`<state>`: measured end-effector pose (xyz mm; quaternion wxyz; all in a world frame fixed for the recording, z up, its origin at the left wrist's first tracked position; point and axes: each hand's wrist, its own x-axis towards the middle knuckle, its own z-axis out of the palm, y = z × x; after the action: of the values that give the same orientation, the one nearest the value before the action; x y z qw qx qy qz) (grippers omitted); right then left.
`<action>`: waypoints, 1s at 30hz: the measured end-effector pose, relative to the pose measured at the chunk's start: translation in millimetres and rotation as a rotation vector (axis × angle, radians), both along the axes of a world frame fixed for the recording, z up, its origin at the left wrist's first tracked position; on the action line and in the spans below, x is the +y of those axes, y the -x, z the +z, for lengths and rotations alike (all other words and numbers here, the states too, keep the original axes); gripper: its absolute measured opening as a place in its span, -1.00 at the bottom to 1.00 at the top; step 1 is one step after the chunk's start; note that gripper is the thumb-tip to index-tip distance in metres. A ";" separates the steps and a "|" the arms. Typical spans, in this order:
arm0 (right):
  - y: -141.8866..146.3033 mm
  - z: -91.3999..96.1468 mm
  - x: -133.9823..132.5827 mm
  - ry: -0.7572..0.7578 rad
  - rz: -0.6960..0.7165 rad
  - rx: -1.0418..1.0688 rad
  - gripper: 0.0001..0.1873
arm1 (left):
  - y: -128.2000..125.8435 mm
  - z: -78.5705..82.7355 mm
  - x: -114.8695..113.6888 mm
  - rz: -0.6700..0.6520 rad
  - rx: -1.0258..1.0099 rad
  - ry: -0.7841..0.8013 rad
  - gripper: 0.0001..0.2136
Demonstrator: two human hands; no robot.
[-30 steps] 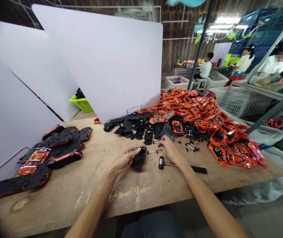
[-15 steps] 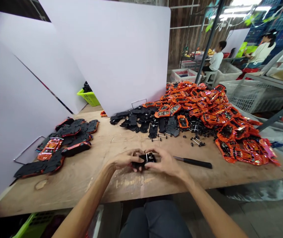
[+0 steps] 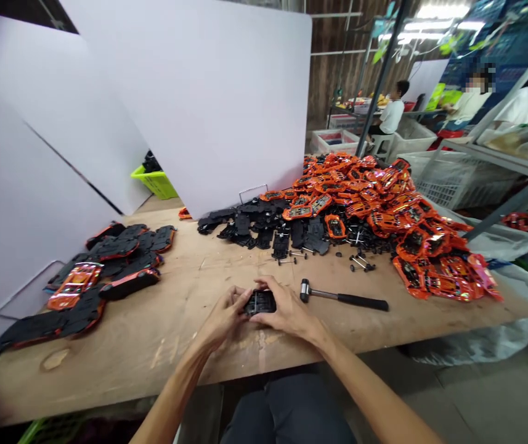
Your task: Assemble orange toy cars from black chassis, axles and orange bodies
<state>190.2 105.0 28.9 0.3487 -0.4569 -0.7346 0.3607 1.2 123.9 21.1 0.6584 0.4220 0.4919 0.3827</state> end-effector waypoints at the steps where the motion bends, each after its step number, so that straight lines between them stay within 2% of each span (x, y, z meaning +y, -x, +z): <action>1: 3.0 -2.3 -2.1 -0.009 -0.017 -0.001 -0.21 | -2.5 -0.2 0.2 0.029 0.046 -0.015 -0.45; 5: 2.2 -9.3 -2.2 -0.135 -0.021 -0.053 -0.13 | -11.1 -0.5 2.5 0.036 0.090 0.007 -0.42; 7: -17.4 -5.7 9.0 -0.190 -0.007 -0.090 -0.09 | -12.5 -0.7 3.9 0.015 0.043 0.079 -0.36; 8: -33.3 -2.0 17.8 -0.208 -0.077 -0.128 -0.15 | -12.3 -0.9 4.4 0.018 0.020 0.116 -0.35; 10: -73.3 6.6 41.2 -0.227 -0.391 -0.227 -0.40 | -11.0 -1.7 4.6 0.056 -0.012 0.168 -0.39; 11: -94.1 10.0 55.1 -0.217 -0.649 -0.285 -0.55 | -10.3 -2.5 4.4 0.081 -0.022 0.181 -0.44; 12: -113.2 12.2 69.7 -0.203 -0.796 -0.310 -0.58 | -9.7 -3.6 4.0 0.106 -0.027 0.187 -0.48; 14: -141.3 12.8 97.4 -0.169 -0.961 -0.341 -0.54 | -9.4 -7.0 3.0 0.139 -0.033 0.190 -0.55; 17: -157.5 10.4 123.4 -0.128 -0.993 -0.364 -0.54 | -9.8 -14.0 0.5 0.157 -0.057 0.185 -0.57; 20: -162.5 14.5 120.6 -0.132 -0.989 -0.357 -0.59 | -8.0 -18.7 -3.2 0.170 -0.092 0.164 -0.53; 22: -169.1 20.1 104.5 -0.130 -0.952 -0.333 -0.58 | -5.2 -19.1 -6.0 0.151 -0.111 0.156 -0.50; 25: -179.3 22.2 70.4 -0.057 -0.797 -0.306 -0.54 | -0.9 -17.1 -8.8 0.122 -0.129 0.142 -0.48; 27: -178.3 16.0 48.4 0.002 -0.713 -0.312 -0.48 | 0.8 -15.9 -9.2 0.130 -0.136 0.128 -0.48; 30: -163.1 -0.4 27.5 0.029 -0.727 -0.376 -0.42 | 1.2 -15.6 -8.3 0.130 -0.135 0.128 -0.50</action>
<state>353.2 132.5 28.5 0.3065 -0.7497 -0.5710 0.1342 -0.1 115.6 5.5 0.6894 0.3196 0.4961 0.4201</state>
